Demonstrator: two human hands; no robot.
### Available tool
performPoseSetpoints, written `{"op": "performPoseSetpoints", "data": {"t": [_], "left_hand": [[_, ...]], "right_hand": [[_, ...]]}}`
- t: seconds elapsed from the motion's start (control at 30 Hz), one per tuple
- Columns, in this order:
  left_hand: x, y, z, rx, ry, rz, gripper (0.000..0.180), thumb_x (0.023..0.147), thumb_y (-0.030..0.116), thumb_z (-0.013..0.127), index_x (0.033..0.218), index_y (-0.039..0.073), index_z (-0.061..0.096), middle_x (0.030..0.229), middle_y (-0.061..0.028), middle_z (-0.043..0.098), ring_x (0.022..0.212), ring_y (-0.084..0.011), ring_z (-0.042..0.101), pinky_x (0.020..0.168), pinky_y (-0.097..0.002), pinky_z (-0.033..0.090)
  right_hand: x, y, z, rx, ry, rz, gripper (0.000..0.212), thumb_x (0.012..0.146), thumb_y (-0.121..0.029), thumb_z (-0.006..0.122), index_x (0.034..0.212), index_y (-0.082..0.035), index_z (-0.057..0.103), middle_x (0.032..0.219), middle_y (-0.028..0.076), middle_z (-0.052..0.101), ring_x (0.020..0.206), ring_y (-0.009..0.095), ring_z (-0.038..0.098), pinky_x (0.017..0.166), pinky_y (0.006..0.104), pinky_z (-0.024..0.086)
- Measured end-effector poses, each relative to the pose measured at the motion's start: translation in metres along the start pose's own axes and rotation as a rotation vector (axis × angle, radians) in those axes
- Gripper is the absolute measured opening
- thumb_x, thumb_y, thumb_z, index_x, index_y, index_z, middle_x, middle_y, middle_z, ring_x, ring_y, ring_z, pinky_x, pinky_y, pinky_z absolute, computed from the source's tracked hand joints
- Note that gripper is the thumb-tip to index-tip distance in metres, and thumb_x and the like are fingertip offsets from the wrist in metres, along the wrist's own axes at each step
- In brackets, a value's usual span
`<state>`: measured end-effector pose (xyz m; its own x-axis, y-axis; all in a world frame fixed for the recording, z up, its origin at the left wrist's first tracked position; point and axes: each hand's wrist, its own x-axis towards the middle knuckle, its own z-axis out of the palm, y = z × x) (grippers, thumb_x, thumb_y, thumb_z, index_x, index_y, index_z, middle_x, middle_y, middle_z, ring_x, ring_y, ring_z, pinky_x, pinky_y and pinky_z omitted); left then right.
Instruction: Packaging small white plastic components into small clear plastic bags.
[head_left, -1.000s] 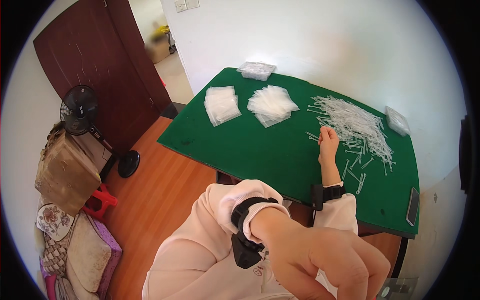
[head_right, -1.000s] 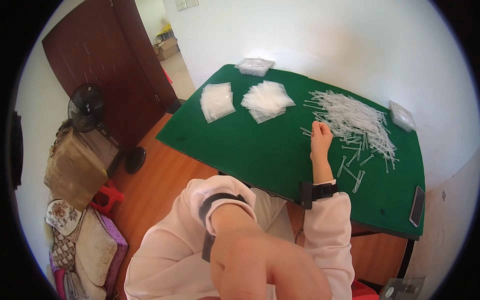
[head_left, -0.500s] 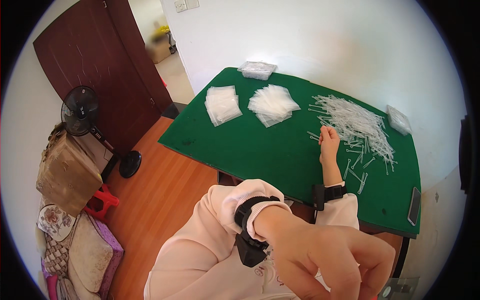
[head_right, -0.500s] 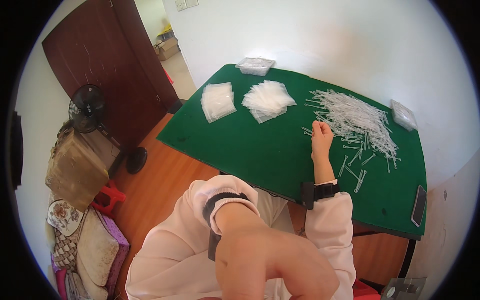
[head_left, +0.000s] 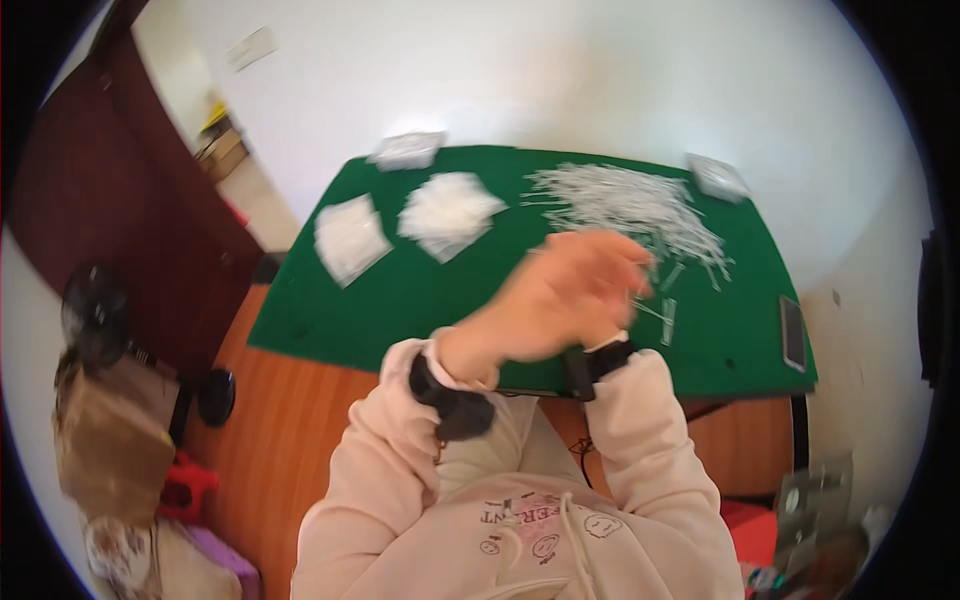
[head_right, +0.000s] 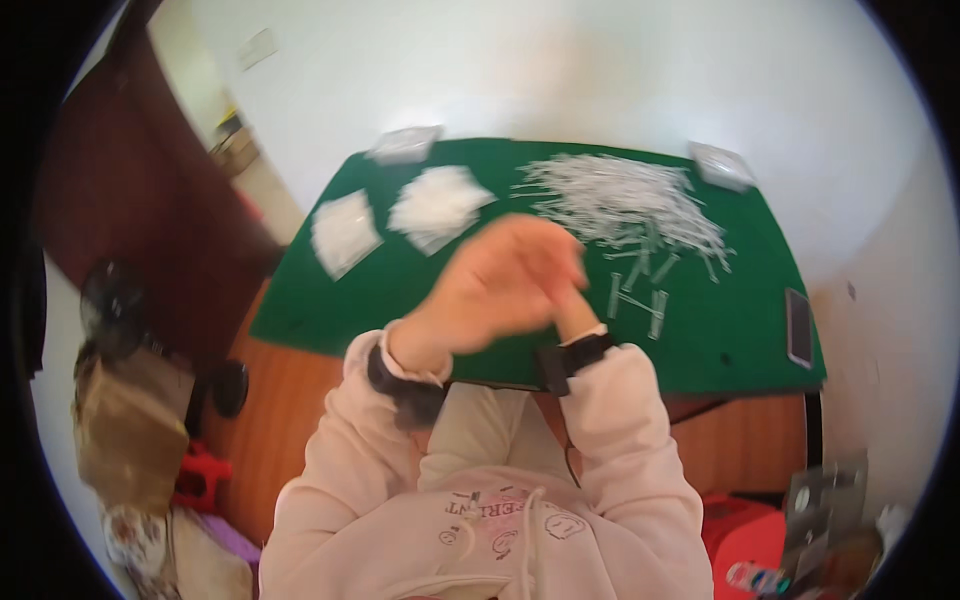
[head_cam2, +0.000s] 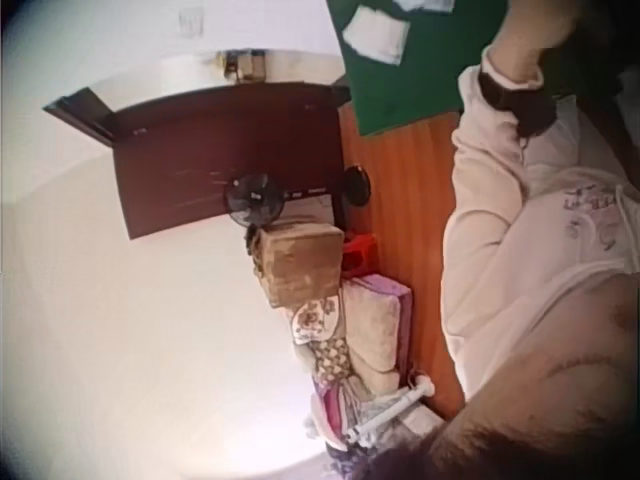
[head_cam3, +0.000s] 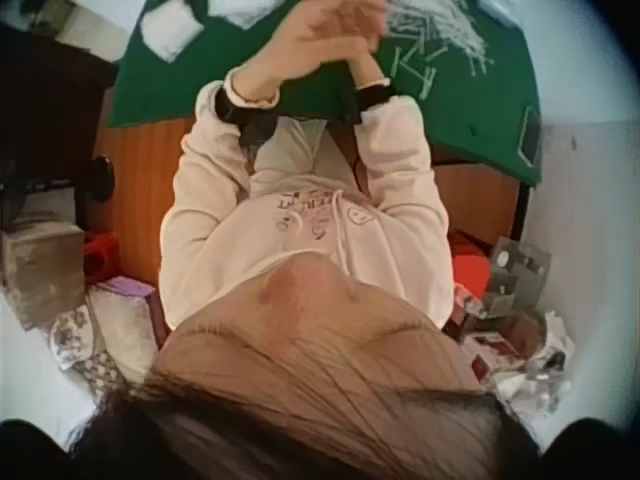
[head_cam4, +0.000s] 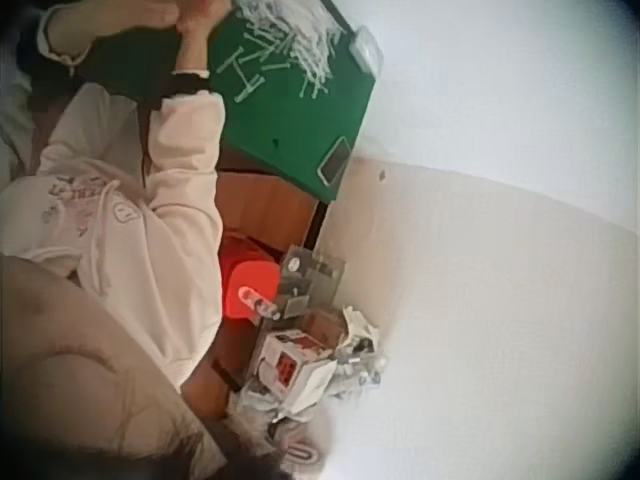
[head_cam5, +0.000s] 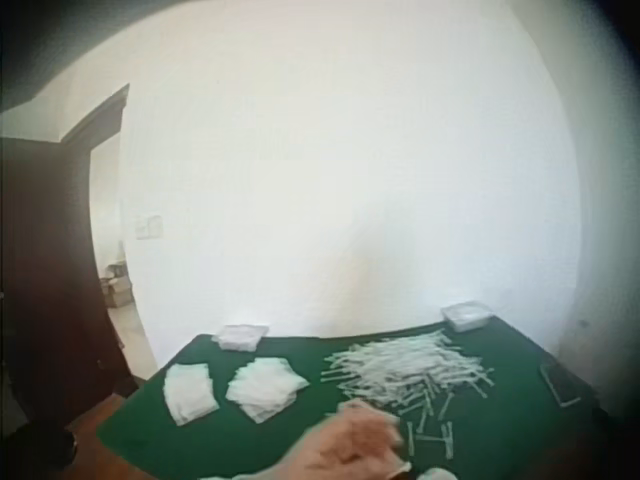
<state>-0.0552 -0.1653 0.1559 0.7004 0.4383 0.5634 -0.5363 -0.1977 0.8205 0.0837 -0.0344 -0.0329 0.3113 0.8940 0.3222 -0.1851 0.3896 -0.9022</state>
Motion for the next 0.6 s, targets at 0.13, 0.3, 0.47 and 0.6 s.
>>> {"op": "performPoseSetpoints", "data": {"t": [0.13,0.3,0.47,0.6], "left_hand": [[-0.012,-0.073,-0.103,0.175,0.52,-0.092,0.01,0.085,0.011,0.058,0.092,0.008,0.052,0.079,0.0007,0.053,0.072,-0.0076,0.051,0.065,-0.0209,0.043],[-0.029,-0.132,-0.16,0.234,0.831,-0.163,0.009,0.086,0.015,0.059,0.084,0.009,0.052,0.068,0.0036,0.05,0.06,-0.0053,0.046,0.055,-0.0181,0.037],[-0.037,-0.142,-0.171,0.2,0.884,-0.118,0.011,0.083,0.014,0.062,0.082,0.007,0.053,0.066,0.0035,0.05,0.057,-0.0044,0.044,0.051,-0.0176,0.034],[-0.046,-0.143,-0.176,0.22,0.895,-0.142,0.011,0.083,0.014,0.063,0.081,0.008,0.054,0.066,0.004,0.049,0.056,-0.0043,0.043,0.051,-0.0173,0.034]], "right_hand": [[-0.005,-0.024,0.018,-0.532,-0.192,0.121,0.024,0.075,-0.029,0.065,0.088,-0.009,0.062,0.094,0.009,0.058,0.088,0.018,0.054,0.075,0.033,0.044],[-0.023,-0.02,0.01,-1.117,-0.272,-0.292,0.03,0.069,-0.029,0.068,0.091,-0.01,0.062,0.103,0.008,0.054,0.101,0.026,0.049,0.083,0.0421,0.039],[-0.026,-0.025,0.02,-1.241,-0.321,-0.323,0.036,0.068,-0.03,0.069,0.098,-0.011,0.06,0.107,0.008,0.052,0.108,0.027,0.045,0.088,0.0457,0.035],[-0.018,-0.038,0.031,-1.362,-0.302,-0.137,0.042,0.069,-0.033,0.068,0.103,-0.011,0.057,0.112,0.01,0.05,0.11,0.029,0.044,0.09,0.0456,0.034]]}}
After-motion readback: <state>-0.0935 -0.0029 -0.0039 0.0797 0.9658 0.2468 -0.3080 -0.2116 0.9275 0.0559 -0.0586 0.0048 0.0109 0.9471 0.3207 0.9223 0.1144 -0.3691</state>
